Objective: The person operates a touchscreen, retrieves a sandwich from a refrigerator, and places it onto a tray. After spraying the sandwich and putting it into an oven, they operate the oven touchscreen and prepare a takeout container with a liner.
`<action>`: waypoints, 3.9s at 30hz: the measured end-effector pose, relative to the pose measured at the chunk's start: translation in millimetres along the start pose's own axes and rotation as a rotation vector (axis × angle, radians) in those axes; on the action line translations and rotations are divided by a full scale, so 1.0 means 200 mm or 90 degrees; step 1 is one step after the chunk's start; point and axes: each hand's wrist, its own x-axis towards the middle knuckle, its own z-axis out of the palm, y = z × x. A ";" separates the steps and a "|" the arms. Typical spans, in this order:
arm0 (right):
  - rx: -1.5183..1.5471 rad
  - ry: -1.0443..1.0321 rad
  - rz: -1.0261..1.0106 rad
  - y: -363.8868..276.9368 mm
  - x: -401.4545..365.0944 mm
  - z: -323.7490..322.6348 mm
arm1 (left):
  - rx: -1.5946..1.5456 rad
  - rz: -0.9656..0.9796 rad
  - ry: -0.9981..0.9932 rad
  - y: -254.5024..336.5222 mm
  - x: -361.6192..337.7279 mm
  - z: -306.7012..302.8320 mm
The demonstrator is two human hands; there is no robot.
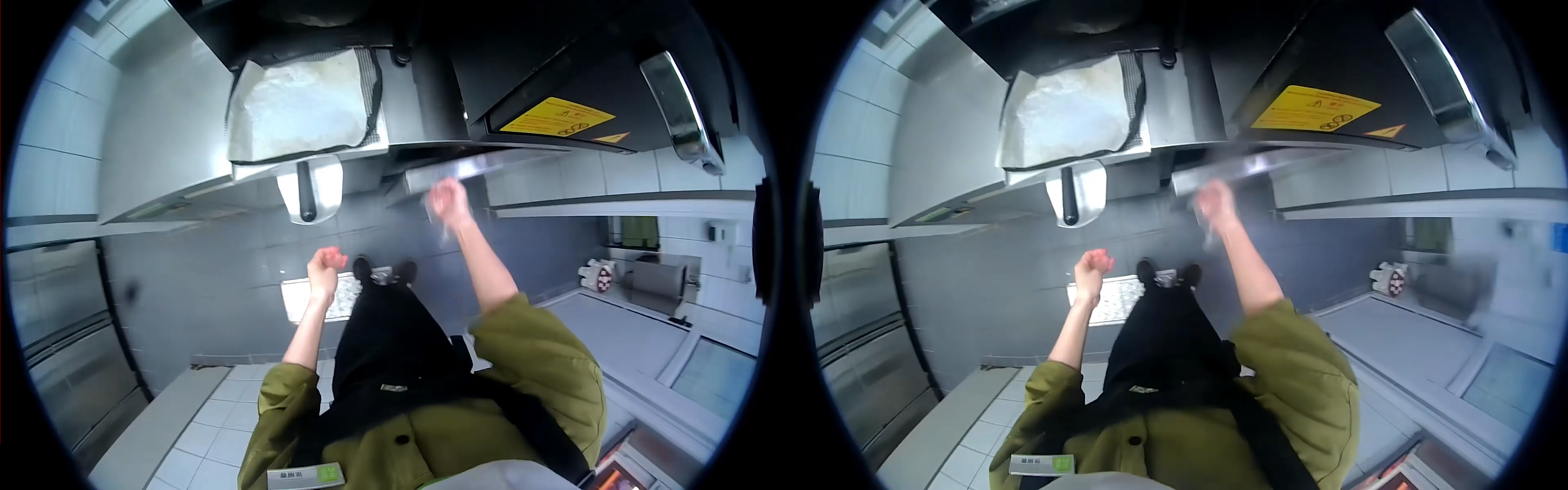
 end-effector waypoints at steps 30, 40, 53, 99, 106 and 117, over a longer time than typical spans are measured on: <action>-0.523 -0.071 -0.926 -0.65 1.49 -1.16 | 0.831 1.182 0.140 -0.46 1.81 1.56; -0.430 -0.101 -0.978 -0.78 1.41 -1.01 | 0.552 1.169 0.361 -0.01 1.81 1.65; -1.030 -0.359 -0.408 -1.25 1.68 -0.30 | 0.412 1.244 0.362 0.02 1.84 1.62; -0.238 -0.494 -0.041 -1.03 1.35 -0.61 | 0.496 1.078 0.172 -0.03 1.66 1.62; -0.359 -0.284 0.180 -0.63 0.67 -0.74 | 0.780 1.025 0.115 -0.35 1.68 1.55; -0.281 -0.434 0.371 -0.40 -0.31 0.24 | 0.482 0.418 -0.137 -0.49 0.56 0.99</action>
